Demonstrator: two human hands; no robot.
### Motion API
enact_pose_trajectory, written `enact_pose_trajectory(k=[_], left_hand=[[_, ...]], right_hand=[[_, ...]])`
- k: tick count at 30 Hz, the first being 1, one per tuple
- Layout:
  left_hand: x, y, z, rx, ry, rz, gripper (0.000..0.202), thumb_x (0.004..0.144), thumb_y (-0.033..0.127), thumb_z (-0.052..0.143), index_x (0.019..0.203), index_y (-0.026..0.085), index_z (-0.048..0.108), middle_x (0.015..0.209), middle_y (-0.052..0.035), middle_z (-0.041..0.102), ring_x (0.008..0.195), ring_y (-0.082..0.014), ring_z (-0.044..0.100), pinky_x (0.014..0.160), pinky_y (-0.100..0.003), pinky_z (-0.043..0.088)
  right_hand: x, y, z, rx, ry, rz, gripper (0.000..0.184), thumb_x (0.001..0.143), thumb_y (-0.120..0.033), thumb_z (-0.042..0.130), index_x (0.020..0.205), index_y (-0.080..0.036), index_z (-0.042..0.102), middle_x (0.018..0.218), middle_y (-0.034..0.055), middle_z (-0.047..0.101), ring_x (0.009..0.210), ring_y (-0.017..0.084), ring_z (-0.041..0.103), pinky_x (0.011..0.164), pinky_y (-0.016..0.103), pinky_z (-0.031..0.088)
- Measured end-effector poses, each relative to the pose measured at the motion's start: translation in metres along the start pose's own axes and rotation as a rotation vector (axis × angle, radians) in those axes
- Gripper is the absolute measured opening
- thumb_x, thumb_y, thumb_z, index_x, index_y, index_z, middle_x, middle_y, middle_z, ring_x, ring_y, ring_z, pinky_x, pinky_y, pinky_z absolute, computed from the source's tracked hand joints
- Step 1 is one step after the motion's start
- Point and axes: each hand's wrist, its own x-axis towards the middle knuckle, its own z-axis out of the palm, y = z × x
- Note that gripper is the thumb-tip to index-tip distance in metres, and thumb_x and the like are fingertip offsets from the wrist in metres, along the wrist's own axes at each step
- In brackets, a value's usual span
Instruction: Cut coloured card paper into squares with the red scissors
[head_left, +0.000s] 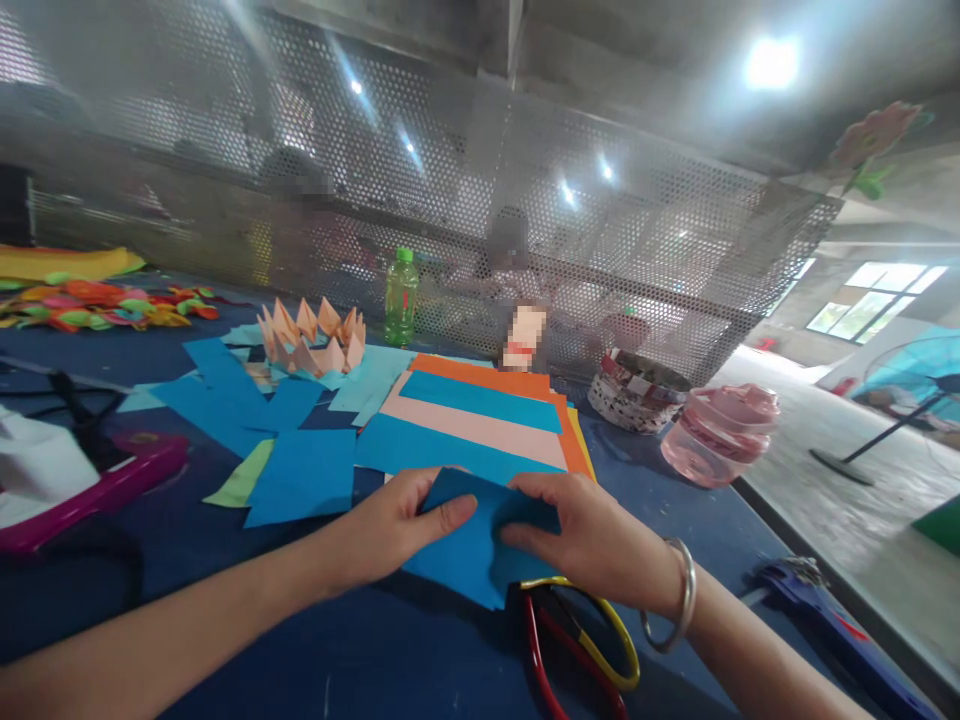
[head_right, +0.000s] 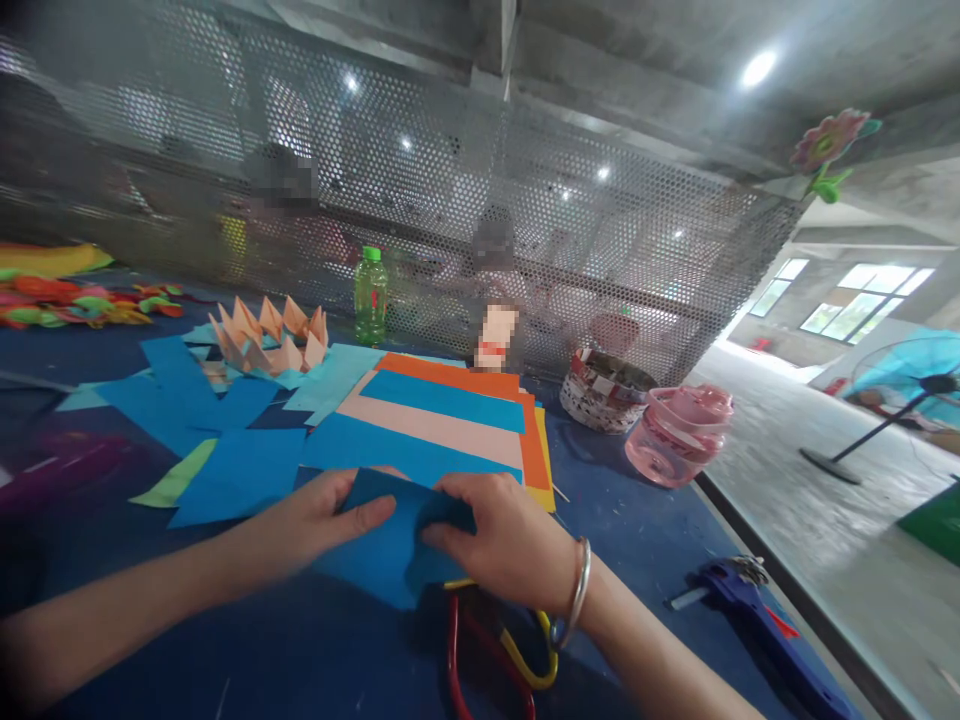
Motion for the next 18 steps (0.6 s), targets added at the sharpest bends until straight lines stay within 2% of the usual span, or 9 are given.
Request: enact_pose_trajectory(k=[3,6,10,12,15,18], left_hand=[[-0.0021,-0.0002,0.0025,0.075,0.118,-0.076,0.037,0.073,0.057,0.071,0.077,0.021,0.063,0.071,0.0029,0.068,0.067,-0.0172,0.062,0.061,-0.027,0.05],[-0.0041,-0.0016,0.0026,0.161,0.249,-0.159,0.042,0.069,0.063,0.071,0.075,0.022,0.061,0.069,0.0012,0.068,0.072,-0.0215,0.064,0.059,-0.028,0.049],[-0.0078,-0.0027,0.0022,0.083,0.189,-0.231,0.044,0.068,0.06,0.073,0.092,0.025,0.068,0.087,-0.0042,0.076,0.091,-0.0293,0.068,0.068,-0.032,0.052],[-0.0089,-0.0039,0.0015,0.089,0.247,-0.255,0.044,0.065,0.057,0.077,0.095,0.026,0.07,0.096,-0.007,0.077,0.105,-0.0341,0.065,0.075,-0.035,0.052],[-0.0089,-0.0057,0.0,0.115,0.368,-0.287,0.048,0.061,0.057,0.079,0.096,0.024,0.07,0.109,-0.0096,0.075,0.119,-0.0367,0.058,0.083,-0.036,0.052],[-0.0071,-0.0059,-0.0007,0.055,0.309,-0.301,0.057,0.065,0.064,0.074,0.103,0.022,0.067,0.115,-0.0107,0.072,0.117,-0.0345,0.06,0.084,-0.036,0.053]], right_hand=[[0.0009,0.0001,0.0008,0.053,-0.016,0.007,0.003,0.083,-0.019,0.066,0.086,-0.019,0.064,0.076,-0.0023,0.067,0.069,0.014,0.058,0.062,0.024,0.042],[0.0008,0.0,0.0014,0.111,-0.025,0.008,0.013,0.082,-0.017,0.066,0.094,-0.02,0.064,0.082,-0.0016,0.068,0.076,0.015,0.061,0.067,0.025,0.045],[-0.0008,0.0001,0.0032,0.127,-0.008,0.01,0.023,0.081,-0.02,0.069,0.103,-0.021,0.063,0.081,-0.002,0.066,0.075,0.014,0.059,0.066,0.024,0.045],[-0.0011,0.0006,0.0045,0.134,0.0,0.009,0.028,0.081,-0.021,0.07,0.107,-0.021,0.061,0.079,-0.0031,0.065,0.071,0.013,0.059,0.064,0.023,0.045],[0.0002,0.0013,0.0051,0.137,0.026,-0.027,0.02,0.085,-0.025,0.067,0.104,-0.021,0.062,0.081,-0.0026,0.066,0.072,0.013,0.059,0.064,0.023,0.044],[0.0026,0.0016,0.0031,0.093,0.081,-0.046,0.012,0.093,-0.026,0.056,0.095,-0.019,0.065,0.079,-0.0015,0.067,0.07,0.013,0.057,0.062,0.024,0.043]])
